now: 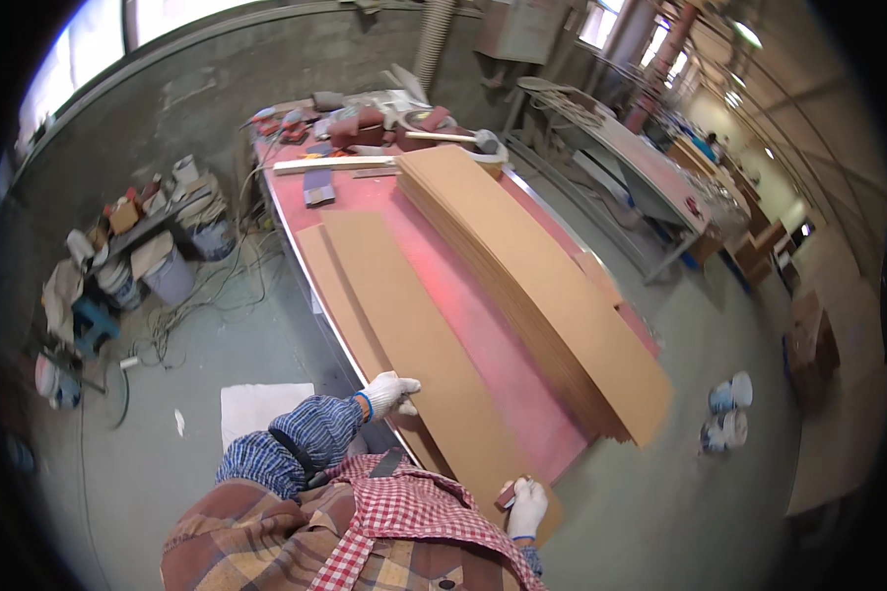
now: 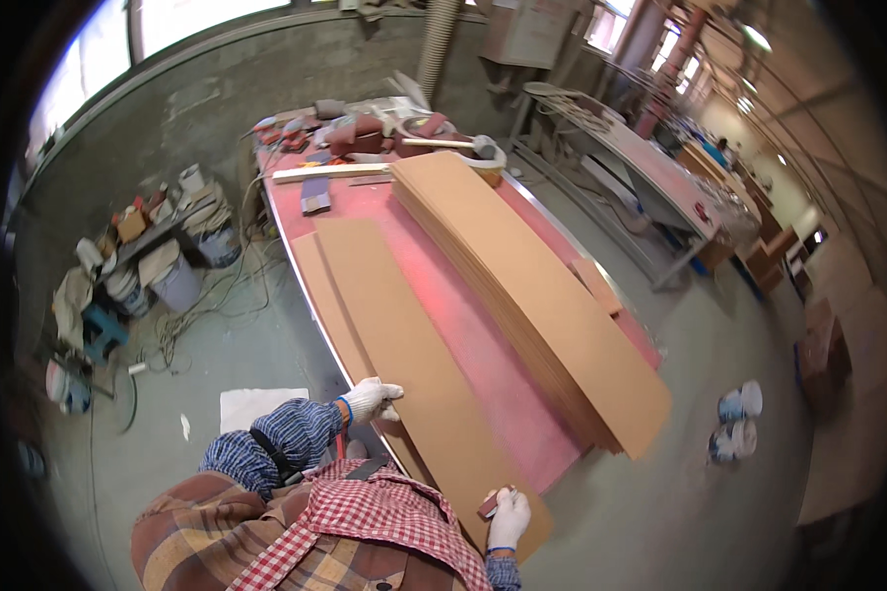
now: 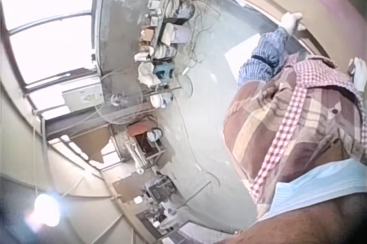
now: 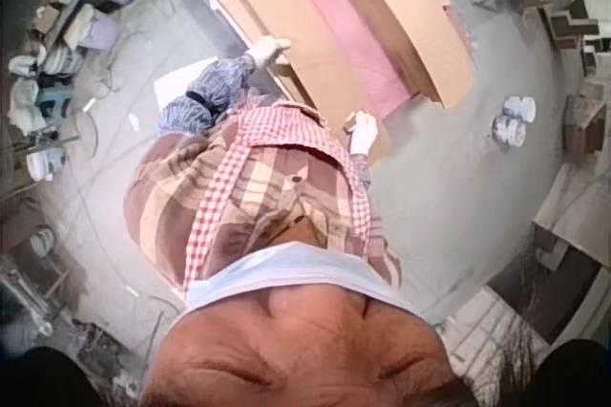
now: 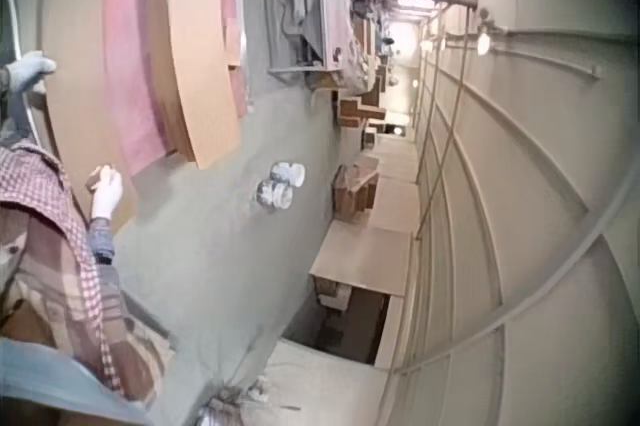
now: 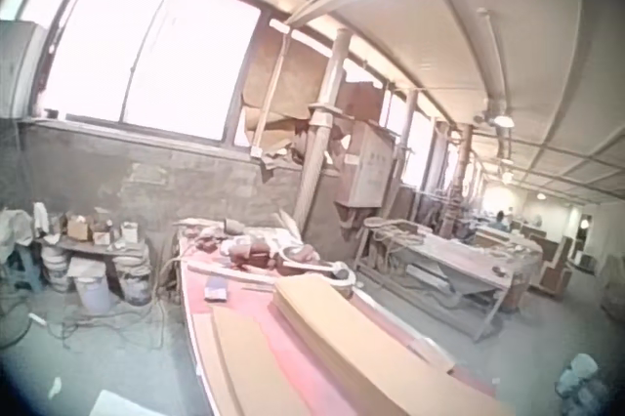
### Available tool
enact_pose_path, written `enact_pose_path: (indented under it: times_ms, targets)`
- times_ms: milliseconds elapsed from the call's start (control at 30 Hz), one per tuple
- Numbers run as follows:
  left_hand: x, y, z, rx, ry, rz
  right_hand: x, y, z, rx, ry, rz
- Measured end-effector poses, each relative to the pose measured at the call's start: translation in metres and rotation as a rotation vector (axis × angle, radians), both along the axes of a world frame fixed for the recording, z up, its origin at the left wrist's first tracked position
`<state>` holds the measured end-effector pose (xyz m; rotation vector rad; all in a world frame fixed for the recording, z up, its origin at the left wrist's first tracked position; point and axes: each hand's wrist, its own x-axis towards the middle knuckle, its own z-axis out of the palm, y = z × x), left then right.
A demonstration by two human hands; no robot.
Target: The person picks up a sanding block and a wooden board, rubs the block along the edges and surface of the board, and sets it back onto the stack, repeating this for several boards.
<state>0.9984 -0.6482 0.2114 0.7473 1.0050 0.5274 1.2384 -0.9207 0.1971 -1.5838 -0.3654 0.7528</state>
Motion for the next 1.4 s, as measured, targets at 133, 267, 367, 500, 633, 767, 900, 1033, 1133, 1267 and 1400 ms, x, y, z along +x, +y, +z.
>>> enact_pose_path:
  times_ms: [133, 267, 367, 500, 633, 767, 900, 1033, 1133, 1267, 1400]
  targets:
    - [0.004, -0.009, 0.003, 0.030, -0.068, -0.039, 0.002, -0.013, 0.009, 0.032, 0.053, -0.009]
    - [0.005, -0.030, 0.029, 0.084, -0.142, -0.083, 0.007, -0.045, 0.018, 0.158, 0.146, -0.144]
    - [0.010, -0.041, 0.074, 0.131, -0.199, -0.092, 0.011, -0.065, 0.021, 0.263, 0.158, -0.246]
    - [0.008, -0.011, 0.077, 0.218, -0.304, -0.105, 0.012, -0.081, 0.039, 0.435, 0.176, -0.456]
    - [0.044, 0.022, 0.105, 0.269, -0.294, -0.121, 0.010, -0.098, 0.059, 0.510, 0.088, -0.631]
    - [0.092, 0.071, 0.102, 0.314, -0.341, -0.125, -0.006, -0.094, 0.073, 0.439, 0.052, -0.836]
    - [0.148, 0.116, 0.103, 0.280, -0.457, -0.194, -0.026, -0.076, 0.080, 0.399, 0.063, -0.955]
    - [0.200, 0.153, 0.091, 0.183, -0.343, -0.190, -0.042, -0.068, 0.073, 0.376, 0.084, -0.914]
    - [0.216, 0.190, 0.063, 0.140, -0.214, -0.232, -0.052, -0.063, 0.075, 0.321, 0.096, -0.899]
    - [0.232, 0.201, 0.070, 0.145, 0.020, -0.347, -0.061, -0.059, 0.074, 0.279, 0.116, -0.968]
    - [0.240, 0.204, 0.082, 0.179, 0.115, -0.452, -0.067, -0.055, 0.074, 0.269, 0.133, -0.994]
